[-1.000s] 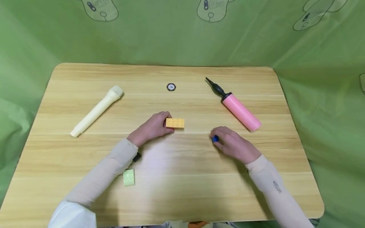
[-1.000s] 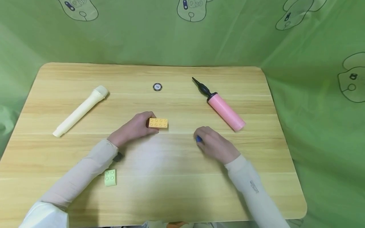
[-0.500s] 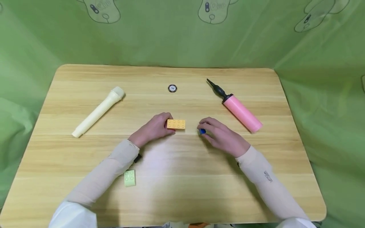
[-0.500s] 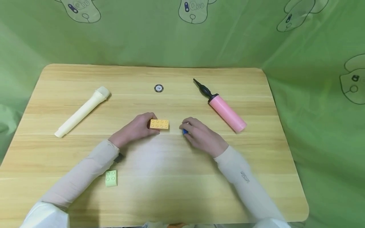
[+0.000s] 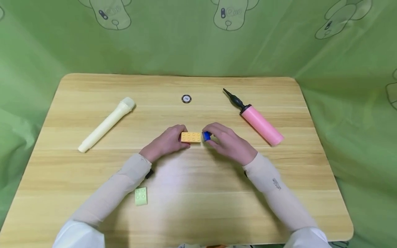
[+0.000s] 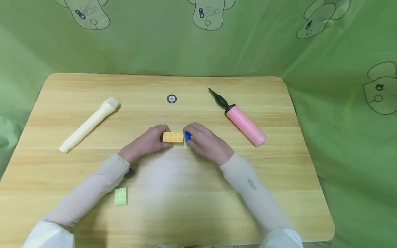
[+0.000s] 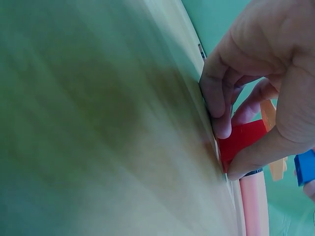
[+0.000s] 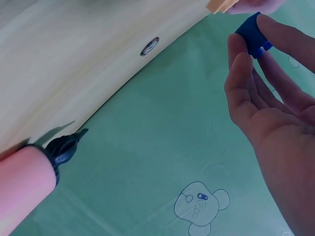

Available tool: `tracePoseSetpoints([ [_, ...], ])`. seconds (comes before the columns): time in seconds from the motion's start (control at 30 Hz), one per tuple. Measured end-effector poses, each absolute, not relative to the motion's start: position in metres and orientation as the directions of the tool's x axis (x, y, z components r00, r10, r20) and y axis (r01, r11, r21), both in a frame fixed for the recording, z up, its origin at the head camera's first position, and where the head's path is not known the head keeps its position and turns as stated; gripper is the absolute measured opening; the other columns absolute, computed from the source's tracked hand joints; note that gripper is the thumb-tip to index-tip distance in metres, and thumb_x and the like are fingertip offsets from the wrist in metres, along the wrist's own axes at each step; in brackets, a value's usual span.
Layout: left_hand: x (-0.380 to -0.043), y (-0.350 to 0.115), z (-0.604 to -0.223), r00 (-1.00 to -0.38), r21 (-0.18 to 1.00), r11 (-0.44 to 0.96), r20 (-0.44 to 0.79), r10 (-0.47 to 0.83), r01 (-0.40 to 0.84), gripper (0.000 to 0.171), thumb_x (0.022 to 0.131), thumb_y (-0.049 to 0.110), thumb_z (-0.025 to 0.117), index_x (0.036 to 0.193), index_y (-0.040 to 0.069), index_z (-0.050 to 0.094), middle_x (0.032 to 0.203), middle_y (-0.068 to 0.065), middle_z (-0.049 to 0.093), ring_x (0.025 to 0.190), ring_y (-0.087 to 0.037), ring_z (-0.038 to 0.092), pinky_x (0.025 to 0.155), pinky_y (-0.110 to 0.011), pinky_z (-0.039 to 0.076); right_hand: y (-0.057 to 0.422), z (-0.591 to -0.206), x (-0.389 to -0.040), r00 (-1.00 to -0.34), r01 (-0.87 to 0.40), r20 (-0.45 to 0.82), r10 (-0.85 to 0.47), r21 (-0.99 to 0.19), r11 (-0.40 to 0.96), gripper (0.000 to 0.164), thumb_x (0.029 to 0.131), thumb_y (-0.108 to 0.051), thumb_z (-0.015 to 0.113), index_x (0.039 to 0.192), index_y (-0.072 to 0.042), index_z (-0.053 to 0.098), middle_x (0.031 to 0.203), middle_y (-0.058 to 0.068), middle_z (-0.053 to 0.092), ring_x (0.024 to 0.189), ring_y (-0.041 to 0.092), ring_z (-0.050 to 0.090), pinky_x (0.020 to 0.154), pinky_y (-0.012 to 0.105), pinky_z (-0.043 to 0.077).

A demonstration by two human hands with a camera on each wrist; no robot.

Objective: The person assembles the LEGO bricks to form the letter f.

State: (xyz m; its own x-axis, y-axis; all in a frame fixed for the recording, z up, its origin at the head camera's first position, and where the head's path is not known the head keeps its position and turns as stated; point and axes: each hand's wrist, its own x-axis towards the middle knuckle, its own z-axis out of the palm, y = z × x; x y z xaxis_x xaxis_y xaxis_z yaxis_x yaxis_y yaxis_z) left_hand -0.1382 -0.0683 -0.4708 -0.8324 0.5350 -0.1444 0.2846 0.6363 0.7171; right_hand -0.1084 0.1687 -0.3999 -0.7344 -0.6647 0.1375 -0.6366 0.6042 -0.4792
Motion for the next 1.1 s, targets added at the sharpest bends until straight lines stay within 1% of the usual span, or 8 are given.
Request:
tracePoseSetpoints([
  [0.17, -0.138, -0.069, -0.472, -0.836, 0.723, 0.622, -0.114, 0.537, 0.301, 0.034, 0.084, 0.018, 0.083, 0.105, 0.004, 0.06, 0.095, -0.004, 0.062, 0.083, -0.018, 0.058, 0.075, -0.032, 0.051, 0.153, -0.4, -0.114, -0.709, -0.665, 0.185, -0.68, -0.495, 0.559, 0.028, 0.088, 0.002, 0.074, 0.114, 0.003, 0.064, 0.111, 0.014, 0.066, 0.104, 0.024, 0.064, 0.09, 0.033, 0.054],
  [0.27, -0.137, -0.069, -0.472, -0.834, 0.717, 0.623, -0.106, 0.542, 0.313, 0.034, 0.084, 0.019, 0.083, 0.105, 0.005, 0.06, 0.095, -0.004, 0.062, 0.084, -0.018, 0.059, 0.076, -0.032, 0.052, 0.143, -0.399, -0.117, -0.69, -0.686, 0.197, -0.696, -0.483, 0.544, 0.028, 0.089, 0.001, 0.073, 0.116, 0.004, 0.064, 0.113, 0.014, 0.065, 0.106, 0.025, 0.063, 0.093, 0.033, 0.053],
  [0.4, -0.136, -0.069, -0.472, -0.833, 0.708, 0.629, -0.107, 0.543, 0.32, 0.036, 0.085, 0.02, 0.082, 0.108, 0.004, 0.059, 0.098, -0.005, 0.062, 0.088, -0.019, 0.061, 0.08, -0.033, 0.053, 0.132, -0.4, -0.12, -0.675, -0.697, 0.179, -0.716, -0.473, 0.539, 0.03, 0.089, -0.001, 0.073, 0.118, 0.004, 0.064, 0.117, 0.014, 0.064, 0.109, 0.024, 0.062, 0.095, 0.033, 0.052],
  [0.53, -0.135, -0.069, -0.473, -0.833, 0.707, 0.625, -0.092, 0.545, 0.331, 0.041, 0.086, 0.02, 0.081, 0.116, 0.002, 0.058, 0.103, -0.007, 0.064, 0.092, -0.02, 0.062, 0.084, -0.036, 0.053, 0.125, -0.403, -0.121, -0.675, -0.688, 0.142, -0.724, -0.475, 0.549, 0.03, 0.089, -0.002, 0.073, 0.118, 0.004, 0.065, 0.118, 0.013, 0.063, 0.107, 0.023, 0.061, 0.094, 0.033, 0.052],
  [0.6, -0.135, -0.069, -0.473, -0.832, 0.705, 0.624, -0.086, 0.548, 0.338, 0.043, 0.086, 0.02, 0.081, 0.118, 0.002, 0.058, 0.104, -0.008, 0.063, 0.093, -0.02, 0.061, 0.084, -0.036, 0.053, 0.124, -0.405, -0.121, -0.679, -0.682, 0.127, -0.723, -0.473, 0.557, 0.03, 0.089, -0.002, 0.074, 0.117, 0.004, 0.066, 0.117, 0.013, 0.063, 0.106, 0.023, 0.061, 0.093, 0.033, 0.053],
  [0.8, -0.134, -0.07, -0.473, -0.833, 0.694, 0.635, -0.094, 0.546, 0.338, 0.042, 0.086, 0.021, 0.081, 0.115, 0.002, 0.058, 0.1, -0.008, 0.062, 0.087, -0.019, 0.061, 0.077, -0.031, 0.054, 0.122, -0.414, -0.12, -0.678, -0.687, 0.121, -0.725, -0.456, 0.566, 0.029, 0.089, -0.003, 0.074, 0.116, 0.003, 0.067, 0.114, 0.011, 0.063, 0.101, 0.02, 0.06, 0.09, 0.031, 0.053],
  [0.97, -0.134, -0.07, -0.473, -0.832, 0.697, 0.632, -0.093, 0.547, 0.337, 0.041, 0.086, 0.022, 0.081, 0.114, 0.002, 0.058, 0.099, -0.007, 0.062, 0.086, -0.018, 0.06, 0.076, -0.031, 0.054, 0.122, -0.417, -0.121, -0.675, -0.695, 0.133, -0.725, -0.446, 0.565, 0.028, 0.089, -0.004, 0.074, 0.116, 0.003, 0.067, 0.113, 0.011, 0.063, 0.1, 0.02, 0.06, 0.09, 0.031, 0.053],
  [1.1, -0.135, -0.07, -0.474, -0.834, 0.695, 0.631, -0.082, 0.546, 0.345, 0.041, 0.086, 0.022, 0.081, 0.114, 0.003, 0.058, 0.099, -0.007, 0.062, 0.086, -0.018, 0.06, 0.076, -0.031, 0.054, 0.122, -0.417, -0.122, -0.687, -0.682, 0.126, -0.716, -0.453, 0.574, 0.028, 0.089, -0.004, 0.075, 0.115, 0.003, 0.068, 0.112, 0.011, 0.063, 0.1, 0.02, 0.061, 0.09, 0.031, 0.054],
])
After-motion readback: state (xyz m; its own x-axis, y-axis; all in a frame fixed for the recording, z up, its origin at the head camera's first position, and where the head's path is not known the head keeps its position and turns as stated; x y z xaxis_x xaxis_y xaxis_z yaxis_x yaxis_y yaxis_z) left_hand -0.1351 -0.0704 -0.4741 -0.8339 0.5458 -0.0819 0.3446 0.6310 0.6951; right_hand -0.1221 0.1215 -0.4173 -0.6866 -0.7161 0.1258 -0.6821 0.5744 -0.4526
